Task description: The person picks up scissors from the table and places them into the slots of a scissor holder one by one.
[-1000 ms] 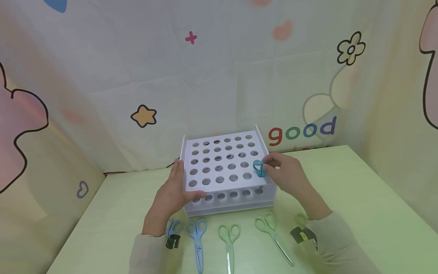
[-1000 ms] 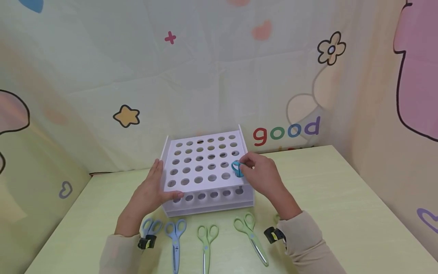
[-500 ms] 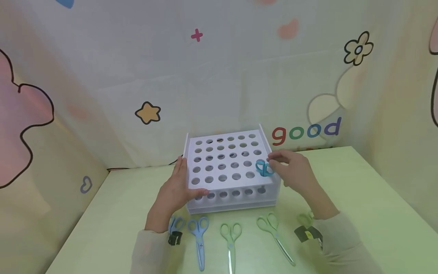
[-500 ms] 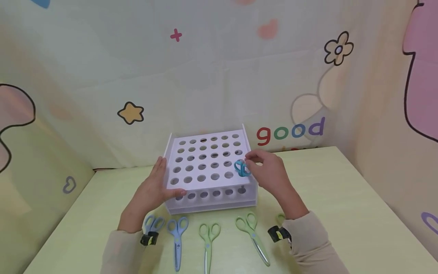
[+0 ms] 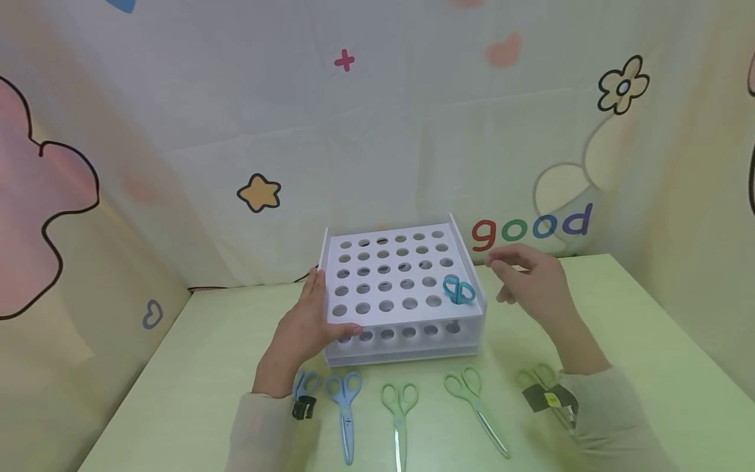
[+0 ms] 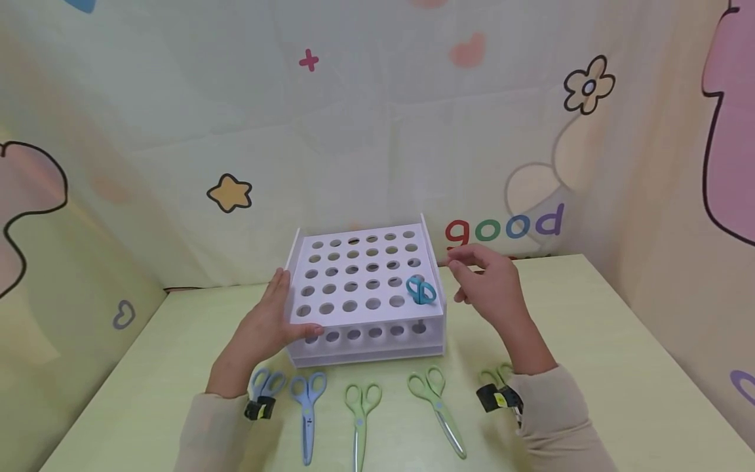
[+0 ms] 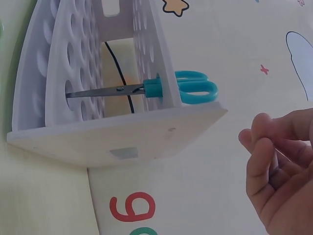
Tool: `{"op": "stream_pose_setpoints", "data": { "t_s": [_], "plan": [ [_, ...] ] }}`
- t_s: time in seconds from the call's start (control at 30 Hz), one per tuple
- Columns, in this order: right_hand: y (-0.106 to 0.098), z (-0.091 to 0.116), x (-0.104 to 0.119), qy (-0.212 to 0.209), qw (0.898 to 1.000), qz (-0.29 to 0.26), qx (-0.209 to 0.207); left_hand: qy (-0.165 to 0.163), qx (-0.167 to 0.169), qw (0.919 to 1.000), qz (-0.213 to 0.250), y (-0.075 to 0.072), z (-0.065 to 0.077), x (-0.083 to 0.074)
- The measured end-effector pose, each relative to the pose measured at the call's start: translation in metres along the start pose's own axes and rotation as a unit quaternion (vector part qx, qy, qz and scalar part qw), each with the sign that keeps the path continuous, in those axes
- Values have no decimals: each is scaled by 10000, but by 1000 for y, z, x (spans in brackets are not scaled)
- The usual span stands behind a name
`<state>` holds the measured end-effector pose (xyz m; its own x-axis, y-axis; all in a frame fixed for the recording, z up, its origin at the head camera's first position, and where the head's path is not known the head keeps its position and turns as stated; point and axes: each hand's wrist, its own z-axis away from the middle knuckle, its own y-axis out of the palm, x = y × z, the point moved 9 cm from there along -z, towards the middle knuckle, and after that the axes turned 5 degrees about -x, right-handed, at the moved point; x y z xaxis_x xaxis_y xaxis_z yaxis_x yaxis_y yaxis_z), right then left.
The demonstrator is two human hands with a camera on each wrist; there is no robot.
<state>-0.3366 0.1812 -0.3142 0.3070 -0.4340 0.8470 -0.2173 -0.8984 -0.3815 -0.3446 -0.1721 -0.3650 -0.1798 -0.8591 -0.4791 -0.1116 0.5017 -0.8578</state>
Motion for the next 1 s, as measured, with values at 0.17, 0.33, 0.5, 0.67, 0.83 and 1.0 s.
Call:
{"op": "stream_pose_setpoints", "data": {
  "t_s": [0.17,0.33,0.5,0.67,0.83,1.0],
  "plan": [
    [-10,1,-2,-4,10000,-39,-4,40,21,10000,22,0,-1,-1],
    [-17,3,-9,168,9998,52,18,4,47,10000,64,-1,-1,0],
    [-24,5,-16,270,9995,183,26,20,55,10000,73,0,0,0],
    [-31,7,-23,180,9997,135,75,-16,61,9999,111,3,0,1],
    [-35,15,-41,177,9983,372,412,-23,58,9999,151,2,1,-1],
    [-42,24,-57,186,9941,731,781,-5,35,9999,157,0,1,0]
  ]
}}
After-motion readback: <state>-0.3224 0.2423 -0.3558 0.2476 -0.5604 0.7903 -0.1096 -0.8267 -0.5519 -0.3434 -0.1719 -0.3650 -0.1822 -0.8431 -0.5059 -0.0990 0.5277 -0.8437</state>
